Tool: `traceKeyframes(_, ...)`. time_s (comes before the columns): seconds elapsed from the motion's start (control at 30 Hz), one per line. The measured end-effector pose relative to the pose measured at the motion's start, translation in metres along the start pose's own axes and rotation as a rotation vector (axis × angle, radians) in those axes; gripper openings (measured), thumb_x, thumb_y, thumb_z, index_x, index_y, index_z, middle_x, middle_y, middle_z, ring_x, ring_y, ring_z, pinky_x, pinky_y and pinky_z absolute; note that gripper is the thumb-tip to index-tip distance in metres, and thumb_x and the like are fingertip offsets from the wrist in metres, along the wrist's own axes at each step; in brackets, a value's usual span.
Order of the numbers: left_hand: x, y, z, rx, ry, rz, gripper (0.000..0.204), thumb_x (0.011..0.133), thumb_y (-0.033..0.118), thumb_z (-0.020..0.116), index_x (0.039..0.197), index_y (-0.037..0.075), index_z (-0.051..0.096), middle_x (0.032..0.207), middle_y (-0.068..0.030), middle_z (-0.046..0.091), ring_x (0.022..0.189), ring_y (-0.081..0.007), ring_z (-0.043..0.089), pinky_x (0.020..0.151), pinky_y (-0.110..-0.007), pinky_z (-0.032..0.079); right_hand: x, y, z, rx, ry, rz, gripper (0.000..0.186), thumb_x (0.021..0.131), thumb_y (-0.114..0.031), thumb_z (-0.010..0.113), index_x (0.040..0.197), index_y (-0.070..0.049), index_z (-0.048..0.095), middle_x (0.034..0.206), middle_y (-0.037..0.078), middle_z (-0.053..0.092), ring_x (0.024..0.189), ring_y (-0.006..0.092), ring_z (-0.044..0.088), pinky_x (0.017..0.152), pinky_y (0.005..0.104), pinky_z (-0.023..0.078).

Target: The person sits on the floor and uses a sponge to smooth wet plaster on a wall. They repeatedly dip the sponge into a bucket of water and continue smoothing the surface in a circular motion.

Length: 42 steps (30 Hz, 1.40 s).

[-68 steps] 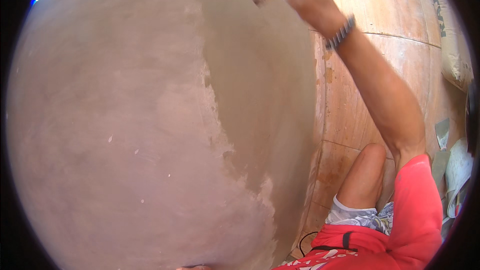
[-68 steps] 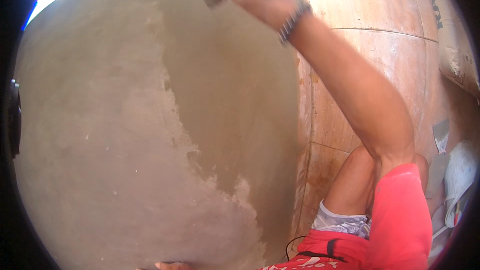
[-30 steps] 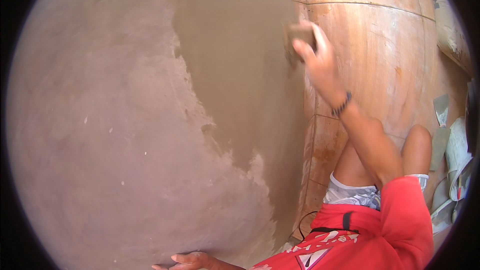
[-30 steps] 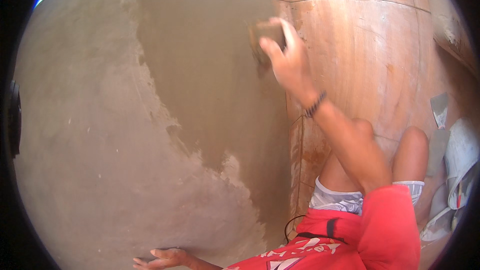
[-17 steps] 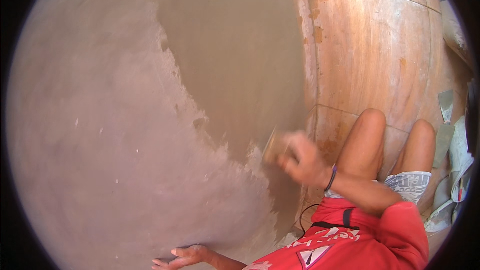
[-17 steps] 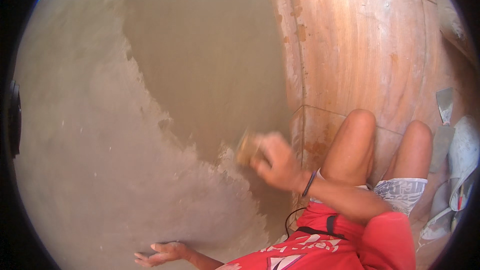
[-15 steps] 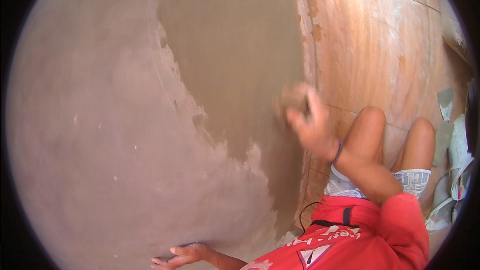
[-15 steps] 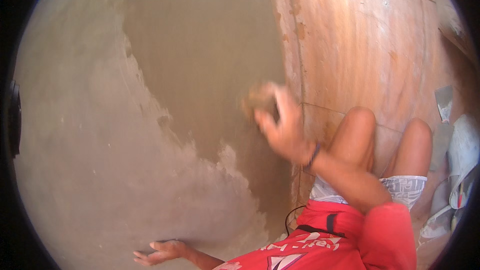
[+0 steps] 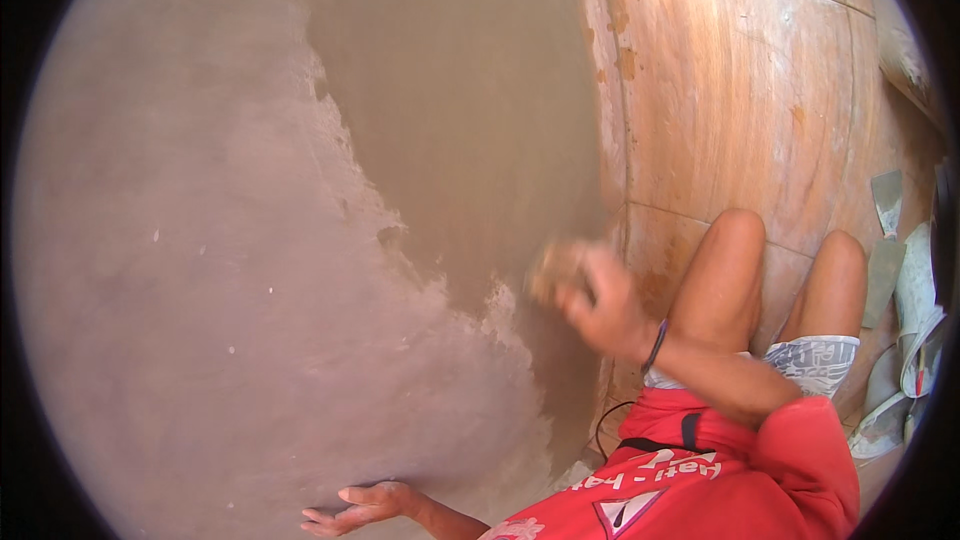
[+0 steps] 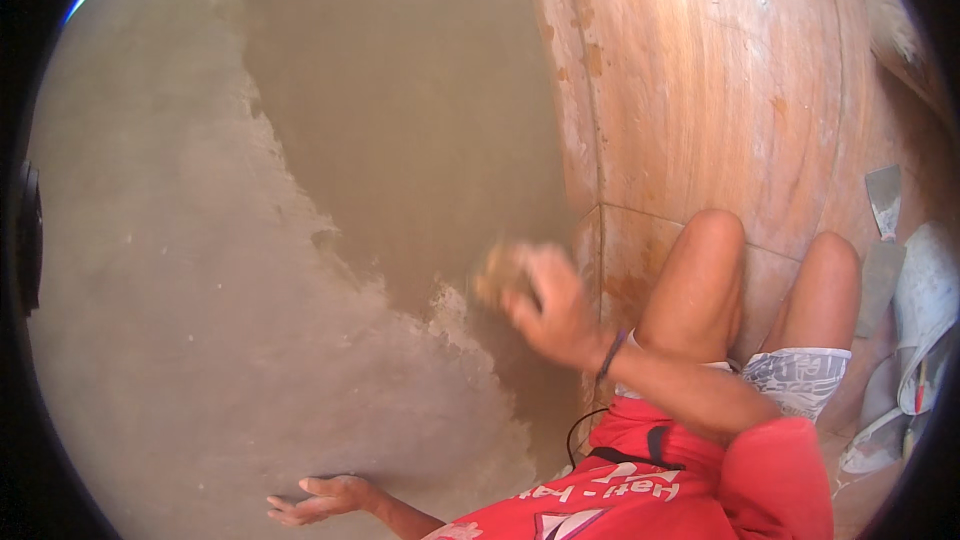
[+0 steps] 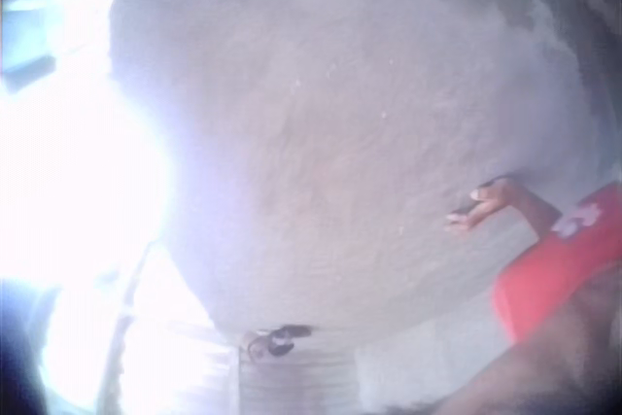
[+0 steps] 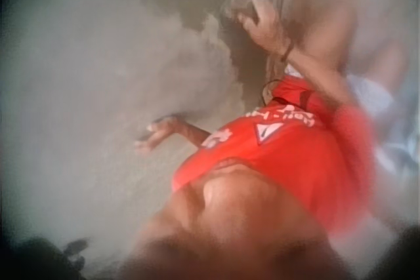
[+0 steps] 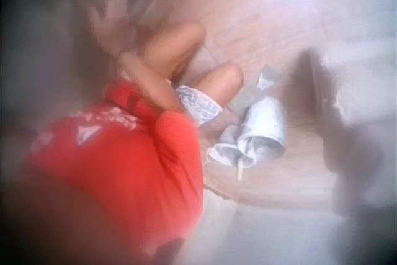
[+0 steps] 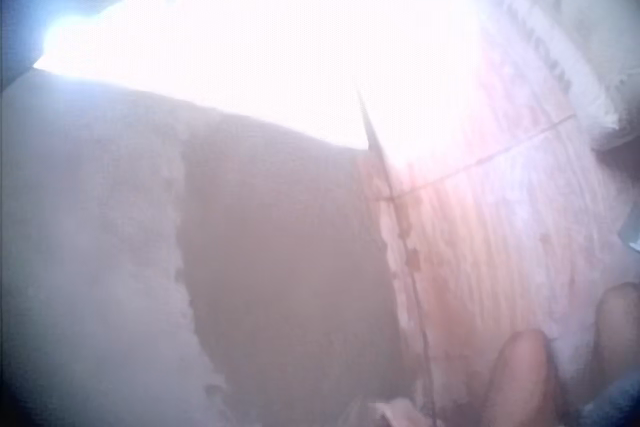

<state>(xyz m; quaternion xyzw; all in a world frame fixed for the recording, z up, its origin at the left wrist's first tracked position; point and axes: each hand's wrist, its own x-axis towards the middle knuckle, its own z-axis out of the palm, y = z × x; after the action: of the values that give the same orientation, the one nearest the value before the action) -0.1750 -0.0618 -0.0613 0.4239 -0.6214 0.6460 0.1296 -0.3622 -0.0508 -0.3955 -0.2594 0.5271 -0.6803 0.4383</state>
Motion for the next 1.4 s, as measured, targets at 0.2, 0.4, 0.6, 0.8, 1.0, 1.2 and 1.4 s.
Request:
traceKeyframes(0.2,0.008,0.008,0.002,-0.025,0.030,0.091,0.058,0.099,0.033,0.047,0.148,0.004,0.040,0.154,-0.0238,0.029,0.145,-0.0387,0.026,0.115,-0.056,0.023,0.158,-0.005,-0.032,0.199,0.335,0.046,0.047,0.089,-0.016,0.064,0.130,0.003,0.052,0.117,0.024,0.061,0.110,0.0399,0.059,0.096,0.0442,0.047)
traceKeyframes(0.4,-0.004,-0.003,-0.007,0.022,0.026,0.005,0.059,0.100,0.036,0.048,0.148,0.003,0.040,0.154,-0.0249,0.029,0.144,-0.0393,0.026,0.115,-0.056,0.024,-0.016,-0.004,0.039,0.051,-0.113,-0.072,0.046,0.087,-0.015,0.066,0.128,0.001,0.053,0.119,0.023,0.057,0.113,0.0406,0.055,0.096,0.0463,0.046)
traceKeyframes(0.6,-0.006,0.000,0.003,-0.026,0.024,0.044,0.058,0.100,0.036,0.047,0.148,0.003,0.040,0.155,-0.0244,0.027,0.145,-0.0388,0.025,0.115,-0.055,0.023,0.065,-0.004,-0.016,0.092,0.184,0.032,0.046,0.086,-0.014,0.067,0.128,0.001,0.054,0.113,0.023,0.060,0.108,0.0399,0.059,0.094,0.0443,0.047)
traceKeyframes(0.8,0.001,0.007,0.004,-0.090,0.012,-0.005,0.059,0.100,0.039,0.050,0.147,0.004,0.043,0.155,-0.0232,0.028,0.145,-0.0380,0.024,0.115,-0.057,0.023,0.100,-0.023,0.022,0.071,0.178,-0.158,0.050,0.087,-0.014,0.064,0.133,0.000,0.050,0.114,0.022,0.058,0.107,0.0392,0.056,0.094,0.0447,0.046)
traceKeyframes(1.0,0.007,0.030,-0.002,-0.039,0.076,0.076,0.071,0.103,0.053,0.043,0.144,-0.005,0.039,0.144,-0.0293,0.039,0.131,-0.0456,0.040,0.108,-0.060,0.032,-0.038,0.010,-0.001,-0.020,-0.313,-0.100,0.057,0.086,-0.016,0.068,0.136,0.002,0.049,0.119,0.024,0.057,0.109,0.0382,0.056,0.097,0.0464,0.046)
traceKeyframes(1.2,-0.004,0.010,-0.005,-0.016,-0.022,0.051,0.077,0.100,0.055,0.047,0.145,-0.006,0.038,0.145,-0.0292,0.040,0.134,-0.0463,0.038,0.109,-0.061,0.029,0.170,0.064,-0.086,0.007,0.507,-0.001,0.055,0.092,-0.026,0.064,0.136,0.006,0.050,0.117,0.019,0.067,0.108,0.0244,0.064,0.093,0.0381,0.051)
traceKeyframes(1.4,0.005,0.022,0.001,-0.051,0.037,0.103,0.071,0.104,0.049,0.042,0.146,-0.008,0.035,0.149,-0.0323,0.033,0.137,-0.0482,0.033,0.111,-0.061,0.026,0.301,0.008,-0.101,-0.087,0.453,0.025,0.042,0.092,-0.024,0.061,0.119,0.009,0.059,0.108,0.022,0.068,0.102,0.0254,0.067,0.087,0.0373,0.053)
